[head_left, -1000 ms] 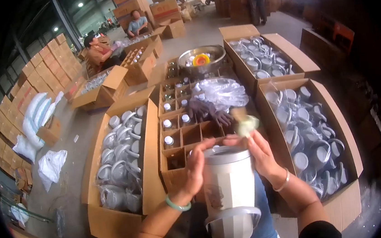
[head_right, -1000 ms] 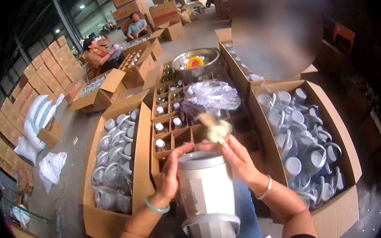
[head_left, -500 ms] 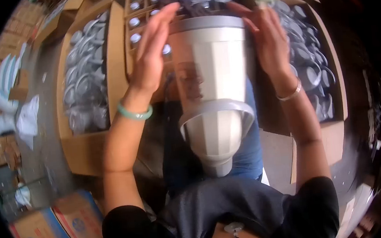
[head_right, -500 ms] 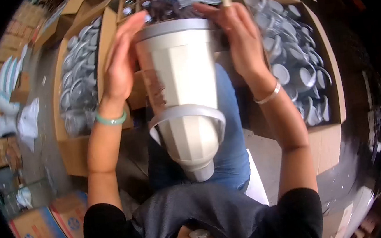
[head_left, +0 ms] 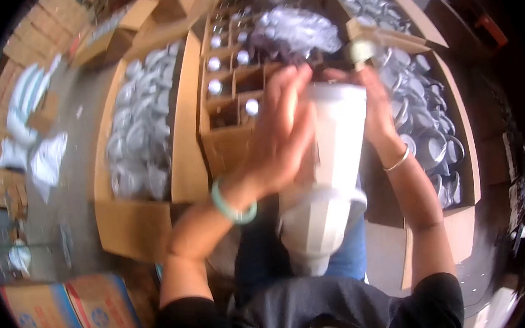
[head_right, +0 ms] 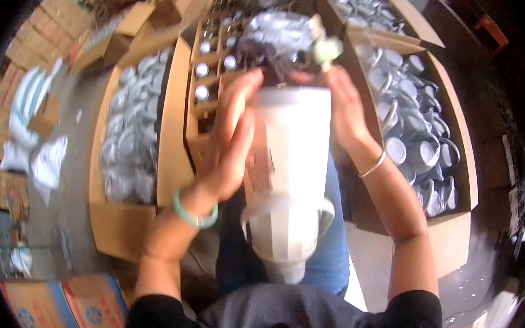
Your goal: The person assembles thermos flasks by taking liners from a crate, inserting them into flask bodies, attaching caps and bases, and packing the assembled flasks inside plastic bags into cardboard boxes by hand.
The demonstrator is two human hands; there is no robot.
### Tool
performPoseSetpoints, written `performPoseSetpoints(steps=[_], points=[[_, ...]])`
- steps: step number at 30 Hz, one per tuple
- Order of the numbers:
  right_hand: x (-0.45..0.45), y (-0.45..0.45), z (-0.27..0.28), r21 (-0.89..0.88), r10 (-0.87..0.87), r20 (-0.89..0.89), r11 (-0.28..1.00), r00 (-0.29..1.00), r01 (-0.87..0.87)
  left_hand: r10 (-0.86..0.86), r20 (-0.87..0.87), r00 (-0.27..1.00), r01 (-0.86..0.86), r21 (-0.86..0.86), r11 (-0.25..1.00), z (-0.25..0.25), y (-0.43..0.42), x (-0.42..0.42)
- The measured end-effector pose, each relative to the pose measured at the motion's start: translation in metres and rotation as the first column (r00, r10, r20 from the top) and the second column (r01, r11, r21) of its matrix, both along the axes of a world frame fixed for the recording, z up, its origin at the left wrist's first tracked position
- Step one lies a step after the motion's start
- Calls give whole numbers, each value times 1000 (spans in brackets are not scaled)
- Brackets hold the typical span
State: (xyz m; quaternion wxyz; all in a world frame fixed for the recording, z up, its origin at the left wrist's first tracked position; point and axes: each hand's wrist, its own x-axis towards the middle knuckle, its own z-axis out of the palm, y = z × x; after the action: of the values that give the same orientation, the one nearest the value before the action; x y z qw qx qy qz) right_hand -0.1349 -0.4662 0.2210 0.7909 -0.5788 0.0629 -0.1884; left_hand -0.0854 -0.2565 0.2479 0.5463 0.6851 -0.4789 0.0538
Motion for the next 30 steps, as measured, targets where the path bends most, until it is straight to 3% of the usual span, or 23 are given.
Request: performPoseSetpoints(steps=[1, 3, 4, 5, 6, 7, 8, 9, 10, 11, 12, 14, 16, 18, 20, 21, 22, 24, 25, 26, 28, 29, 30], points=[[7, -11, -12, 20, 38, 26, 999, 999, -39, -110, 44, 993, 112, -55, 992, 11, 5, 0], [14, -18, 3, -15, 31, 155, 999, 987, -29, -154, -66, 986, 139, -188, 972, 15, 4, 19], [9, -11, 22, -57, -13, 251, 998, 968, 29, -105, -234, 966, 43, -257, 965, 1, 2, 32], [8, 0, 35, -128, 27, 335, 992, 942, 17, 16, -297, 955, -54, -119, 991, -11, -5, 53], [6, 3, 39, -262, 88, 185, 964, 979, -37, -207, -531, 822, 195, -79, 978, -13, -11, 61], [7, 6, 37, -181, 168, 110, 973, 980, -146, -253, -664, 703, 269, -82, 960, -16, -10, 56], [16, 3, 31, -105, 251, 62, 964, 966, -244, -76, -537, 840, 123, 52, 991, 0, -9, 37], [27, -7, 8, 50, 285, 57, 956, 957, -288, -105, -192, 976, 124, 91, 988, 15, -1, 32], [36, -18, -16, 205, 330, 47, 921, 943, -332, -189, -37, 981, 190, 24, 982, 28, 5, 23], [37, -22, -30, 204, 293, 24, 934, 956, -292, -257, 123, 959, 263, -36, 964, 41, 10, 14], [36, -18, -26, 209, 253, -14, 947, 967, -244, -248, 26, 968, 249, -117, 961, 41, 10, 20], [33, -20, 0, 92, 144, 191, 982, 971, -164, -116, -110, 987, 87, -239, 967, 23, 9, 47], [24, -6, 15, 120, 263, 201, 949, 944, -290, -136, -516, 846, 218, 101, 971, 0, -1, 55], [36, -9, 5, 88, 272, 260, 949, 926, -303, -177, 33, 984, 173, 94, 980, 12, 6, 40], [48, -24, -15, 230, 267, 19, 936, 963, -264, -278, -140, 950, 254, -165, 953, 24, 4, 30], [46, -27, -11, 74, 205, 85, 975, 975, -211, -343, -200, 918, 276, -298, 914, 30, 3, 24], [47, -31, -4, -105, 209, 268, 977, 941, -187, -140, -337, 931, 68, -215, 974, 24, 2, 36], [36, -15, 17, -76, 257, 228, 966, 939, -246, -233, -450, 862, 202, -117, 972, 16, -11, 46], [39, -13, 6, 162, 339, 169, 917, 925, -366, -226, -141, 964, 222, -44, 974, 16, -4, 40], [45, -19, -7, 183, 325, 40, 927, 945, -327, -261, 47, 964, 262, -16, 965, 25, -1, 31], [52, -40, -34, 21, 291, 50, 956, 955, -293, -446, 1, 895, 436, -208, 875, 20, -3, 33], [41, -30, 11, -118, 243, 240, 968, 940, -220, -481, -96, 872, 435, -300, 849, -4, -12, 57], [30, -10, 33, 19, 226, 237, 971, 945, -237, -316, -107, 943, 293, -191, 937, 4, -17, 54]])
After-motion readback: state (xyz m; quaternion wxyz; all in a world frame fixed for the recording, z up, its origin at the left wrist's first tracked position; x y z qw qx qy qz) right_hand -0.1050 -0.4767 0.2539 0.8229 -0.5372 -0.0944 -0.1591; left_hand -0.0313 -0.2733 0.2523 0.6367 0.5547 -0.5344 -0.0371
